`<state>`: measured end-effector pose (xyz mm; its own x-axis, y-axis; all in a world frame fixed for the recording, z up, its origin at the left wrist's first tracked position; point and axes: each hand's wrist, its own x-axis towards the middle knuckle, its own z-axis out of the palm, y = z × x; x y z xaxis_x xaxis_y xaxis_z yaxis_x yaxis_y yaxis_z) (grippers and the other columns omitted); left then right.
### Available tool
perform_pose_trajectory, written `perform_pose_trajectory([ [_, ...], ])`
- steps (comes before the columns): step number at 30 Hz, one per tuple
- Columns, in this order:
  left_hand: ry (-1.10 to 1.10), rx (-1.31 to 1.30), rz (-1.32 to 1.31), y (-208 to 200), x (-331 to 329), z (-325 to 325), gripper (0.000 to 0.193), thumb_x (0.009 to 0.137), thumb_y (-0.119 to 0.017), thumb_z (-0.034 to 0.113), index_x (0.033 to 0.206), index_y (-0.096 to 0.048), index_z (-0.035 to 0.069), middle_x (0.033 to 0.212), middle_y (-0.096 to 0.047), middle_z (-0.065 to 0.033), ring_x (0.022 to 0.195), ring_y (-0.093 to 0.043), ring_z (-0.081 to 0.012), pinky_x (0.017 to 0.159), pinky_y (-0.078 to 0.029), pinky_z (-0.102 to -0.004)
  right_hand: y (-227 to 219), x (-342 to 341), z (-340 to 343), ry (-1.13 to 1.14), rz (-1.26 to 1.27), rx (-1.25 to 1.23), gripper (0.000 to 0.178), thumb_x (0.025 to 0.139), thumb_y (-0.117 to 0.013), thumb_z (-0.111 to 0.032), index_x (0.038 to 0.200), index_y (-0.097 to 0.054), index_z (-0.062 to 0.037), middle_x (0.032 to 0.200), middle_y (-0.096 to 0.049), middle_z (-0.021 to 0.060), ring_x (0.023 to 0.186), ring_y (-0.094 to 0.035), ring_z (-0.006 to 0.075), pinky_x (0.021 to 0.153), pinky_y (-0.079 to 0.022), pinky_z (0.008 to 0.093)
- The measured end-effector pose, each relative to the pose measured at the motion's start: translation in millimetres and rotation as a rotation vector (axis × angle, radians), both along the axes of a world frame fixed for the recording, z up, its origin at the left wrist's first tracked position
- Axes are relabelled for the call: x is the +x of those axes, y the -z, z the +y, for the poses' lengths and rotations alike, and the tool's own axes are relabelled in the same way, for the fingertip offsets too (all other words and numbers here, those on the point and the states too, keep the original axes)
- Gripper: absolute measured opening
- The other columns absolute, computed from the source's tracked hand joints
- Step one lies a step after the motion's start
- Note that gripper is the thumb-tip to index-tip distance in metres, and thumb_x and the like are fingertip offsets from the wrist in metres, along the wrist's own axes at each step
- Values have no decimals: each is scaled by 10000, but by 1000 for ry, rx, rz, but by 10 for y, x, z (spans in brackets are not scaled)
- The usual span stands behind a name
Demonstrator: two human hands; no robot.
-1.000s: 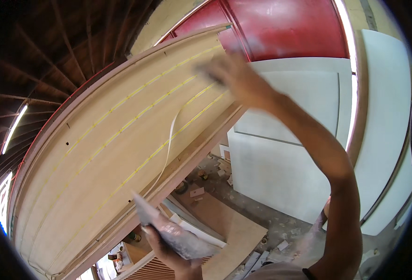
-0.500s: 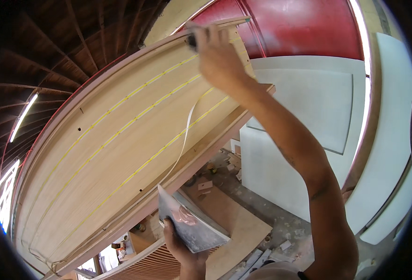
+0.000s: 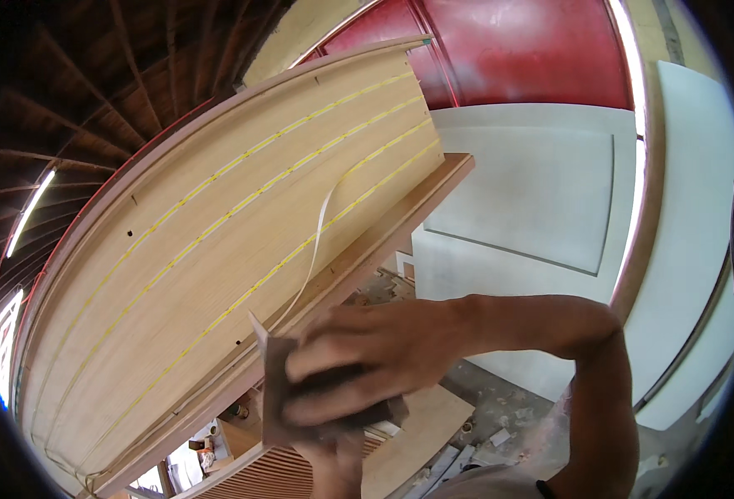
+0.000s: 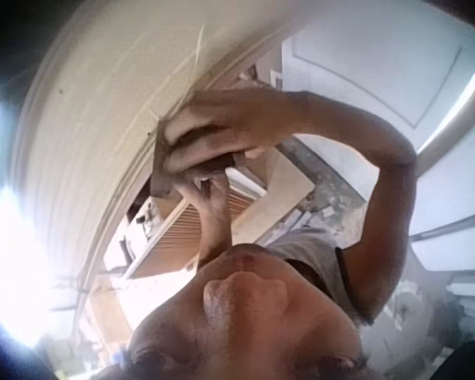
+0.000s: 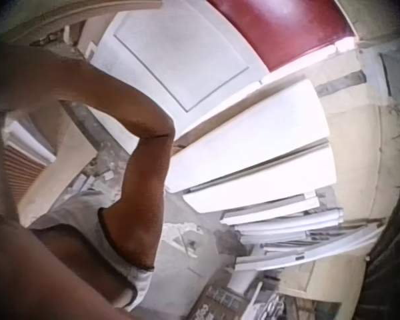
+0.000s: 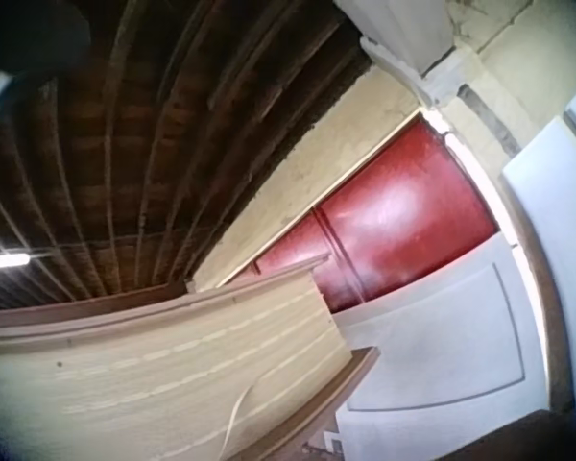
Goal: The person mixes putty using putty knives and applies it along the edges of an overhead wooden structure with the putty knife.
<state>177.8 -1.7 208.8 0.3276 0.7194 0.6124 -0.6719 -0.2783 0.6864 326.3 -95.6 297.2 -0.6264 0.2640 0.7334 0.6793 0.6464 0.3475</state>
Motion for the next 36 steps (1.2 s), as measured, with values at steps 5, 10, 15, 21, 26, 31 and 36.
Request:
perform_pose_trajectory([
  [5, 248, -439, -214, -231, -102, -92, 378, 1041, -408, 314, 1284, -522, 48, 694, -571, -31, 301, -322, -57, 273, -298, -162, -245, 849, -259, 928, -231, 100, 644, 792, -625, -105, 1410, -462, -183, 1234, -522, 134, 1133, -513, 322, 967, -451, 456],
  [10, 635, -292, -46, 118, -179, 91, 487, 979, -503, 459, 1274, -501, 71, 1087, -580, -72, 1051, -568, -186, 918, -471, -367, -1094, 2285, -591, 1203, 550, 689, 474, 881, -521, -64, 1352, -499, -119, 1241, -511, 227, 1121, -509, 416, 956, -442, 504],
  [15, 565, -370, 18, 108, -184, 32, 487, 970, -527, 450, 1270, -496, 68, 1128, -594, -72, 1054, -578, -189, 919, -477, -365, -1250, 2728, -346, 1421, 614, 706, 473, 838, -571, -95, 1300, -477, -68, 1218, -491, 260, 1090, -504, 468, 882, -472, 542],
  [21, 436, -459, 3, 100, -332, 150, 507, 956, -511, 469, 1233, -496, 45, 1076, -612, -113, 965, -617, -243, 826, -513, -385, -1107, 1439, 284, 1230, 486, 636, 457, 817, -545, -34, 1266, -464, -23, 1228, -467, 213, 1094, -512, 419, 831, -517, 518],
  [26, 512, -582, 22, 132, -292, 210, 483, 969, -494, 448, 1241, -500, 50, 1088, -618, -110, 962, -619, -236, 830, -519, -383, -1033, 554, 459, 1015, 371, 517, 403, 819, -557, -34, 1219, -514, -37, 1213, -495, 188, 1114, -517, 397, 815, -535, 493],
  [31, 589, -582, -39, 55, -229, 171, 481, 984, -474, 432, 1274, -491, 48, 1090, -618, -98, 1000, -615, -265, 856, -513, -396, -718, 89, 59, 431, 331, 45, 493, 823, -571, -37, 1306, -541, -132, 1165, -528, 147, 1088, -537, 331, 897, -503, 450],
  [36, -332, 631, 298, 164, -80, 140, 518, 1006, -421, 458, 1298, -498, 37, 1138, -604, -92, 1053, -598, -226, 914, -489, -400, 101, -101, -71, 94, 98, -41, 524, 827, -597, -157, 1343, -516, -192, 1217, -479, 98, 1061, -523, 311, 959, -469, 457],
])
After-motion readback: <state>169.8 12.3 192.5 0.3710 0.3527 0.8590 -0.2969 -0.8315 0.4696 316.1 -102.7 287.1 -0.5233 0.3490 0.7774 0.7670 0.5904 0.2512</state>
